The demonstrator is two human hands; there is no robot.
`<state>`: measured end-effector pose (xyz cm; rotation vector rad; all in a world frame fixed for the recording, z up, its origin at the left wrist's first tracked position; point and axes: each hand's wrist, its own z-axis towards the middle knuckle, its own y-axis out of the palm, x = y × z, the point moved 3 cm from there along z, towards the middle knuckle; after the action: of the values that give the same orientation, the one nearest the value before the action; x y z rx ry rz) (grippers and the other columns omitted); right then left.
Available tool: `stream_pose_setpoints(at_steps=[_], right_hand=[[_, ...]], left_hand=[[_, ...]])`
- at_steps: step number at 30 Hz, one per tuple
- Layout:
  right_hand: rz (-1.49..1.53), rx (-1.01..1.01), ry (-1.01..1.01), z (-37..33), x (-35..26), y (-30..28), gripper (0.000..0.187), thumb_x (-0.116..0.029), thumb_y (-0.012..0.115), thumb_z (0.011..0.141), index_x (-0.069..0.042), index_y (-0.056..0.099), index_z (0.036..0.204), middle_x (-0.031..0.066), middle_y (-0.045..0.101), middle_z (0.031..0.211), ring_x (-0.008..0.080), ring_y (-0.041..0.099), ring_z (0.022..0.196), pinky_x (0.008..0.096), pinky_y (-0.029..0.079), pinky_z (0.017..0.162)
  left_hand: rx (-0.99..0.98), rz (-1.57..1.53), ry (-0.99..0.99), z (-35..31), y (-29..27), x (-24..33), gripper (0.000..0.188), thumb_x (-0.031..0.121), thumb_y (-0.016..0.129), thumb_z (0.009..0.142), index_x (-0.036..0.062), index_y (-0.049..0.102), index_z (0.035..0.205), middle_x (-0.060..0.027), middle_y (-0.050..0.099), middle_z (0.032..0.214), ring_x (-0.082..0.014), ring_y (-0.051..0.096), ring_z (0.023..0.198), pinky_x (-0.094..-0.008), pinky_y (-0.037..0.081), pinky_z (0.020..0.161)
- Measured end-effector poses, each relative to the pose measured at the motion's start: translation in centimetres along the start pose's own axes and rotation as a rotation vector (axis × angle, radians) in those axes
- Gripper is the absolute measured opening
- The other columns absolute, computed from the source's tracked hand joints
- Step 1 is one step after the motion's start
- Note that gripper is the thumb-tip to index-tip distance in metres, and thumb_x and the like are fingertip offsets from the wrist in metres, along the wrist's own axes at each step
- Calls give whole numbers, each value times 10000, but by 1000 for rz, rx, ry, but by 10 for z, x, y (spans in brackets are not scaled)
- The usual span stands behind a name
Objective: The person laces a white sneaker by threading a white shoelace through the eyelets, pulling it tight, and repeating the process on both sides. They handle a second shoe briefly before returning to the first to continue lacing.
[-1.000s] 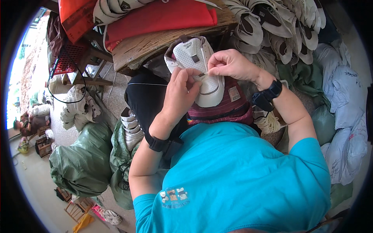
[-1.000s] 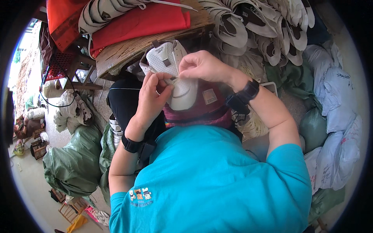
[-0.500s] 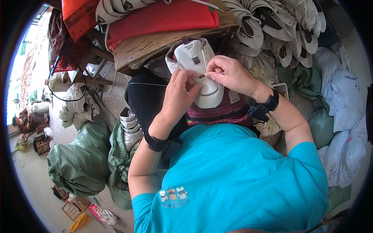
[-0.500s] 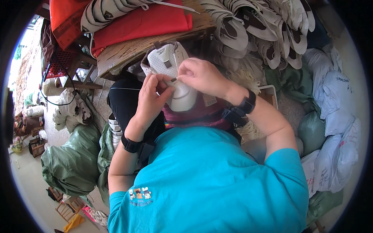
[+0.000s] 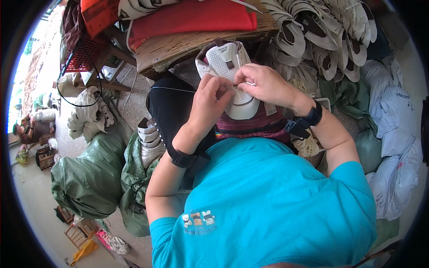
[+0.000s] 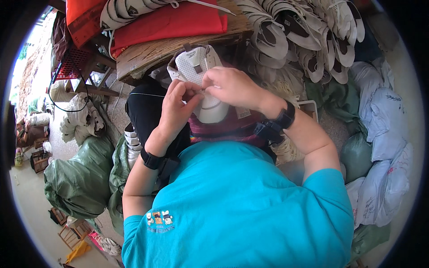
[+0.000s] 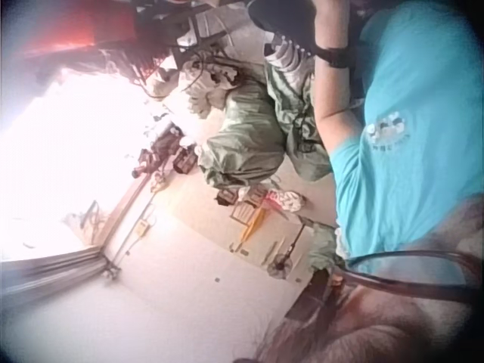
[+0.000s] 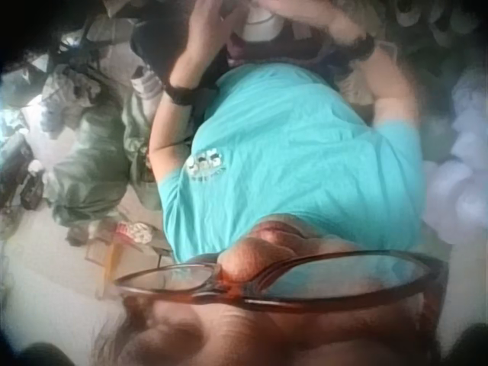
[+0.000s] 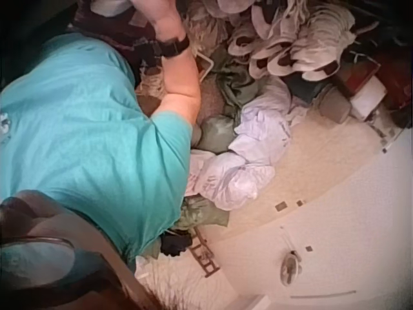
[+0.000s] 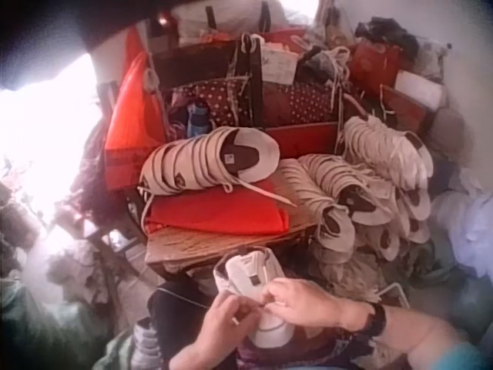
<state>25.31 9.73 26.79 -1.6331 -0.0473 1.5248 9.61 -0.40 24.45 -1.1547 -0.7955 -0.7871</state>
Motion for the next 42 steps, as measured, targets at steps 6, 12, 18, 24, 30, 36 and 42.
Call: stream_pose_setpoints(at_steps=[6,12,18,24,30,36,42], right_hand=[[282,-111,147,5,13,2,53,-45,647,912,-18,642,957,-68,484,739,5,417,668,199,392,602],[238,-152,133,2,8,-17,97,-87,634,936,-24,625,1009,-53,543,794,30,460,716,217,412,628],[275,-285,413,-27,35,-45,142,-154,640,946,-25,622,1003,-44,563,805,37,486,730,221,413,629],[6,-413,241,-52,92,-64,195,-208,599,953,-22,655,964,-34,580,737,62,522,643,257,432,588],[-57,-231,1064,-103,165,-103,197,-162,575,941,-12,637,1054,89,687,873,172,668,792,318,527,680],[1349,1007,1055,-162,243,-123,348,68,376,896,95,494,1222,220,624,1067,270,653,836,381,547,731],[1261,1413,1055,-333,375,-204,269,26,401,900,85,552,1115,132,592,881,175,517,605,286,440,494]], left_hand=[[42,168,85,1,1,3,146,101,703,843,59,643,969,-102,542,868,-287,608,743,-366,515,650],[199,674,231,-5,-43,7,105,64,596,858,89,601,960,-99,542,913,-294,593,858,-404,509,678],[937,865,-137,-114,-250,-114,254,224,537,1013,-13,628,1023,-130,568,987,-248,578,921,-390,460,810],[1327,-288,-248,-434,-452,-233,309,67,381,1043,-47,566,1263,-109,663,1133,-171,614,824,-248,497,617],[1420,-804,-524,-347,-364,-262,222,92,443,1014,-5,599,1139,-65,656,945,-86,447,566,-233,329,437],[899,-504,-558,-141,-228,-113,359,159,543,1010,5,515,1333,-63,689,944,-38,475,631,-184,374,538],[166,-517,-347,-25,-83,-23,332,140,534,1034,-4,537,1334,-108,704,1122,-75,636,872,-184,491,764]])
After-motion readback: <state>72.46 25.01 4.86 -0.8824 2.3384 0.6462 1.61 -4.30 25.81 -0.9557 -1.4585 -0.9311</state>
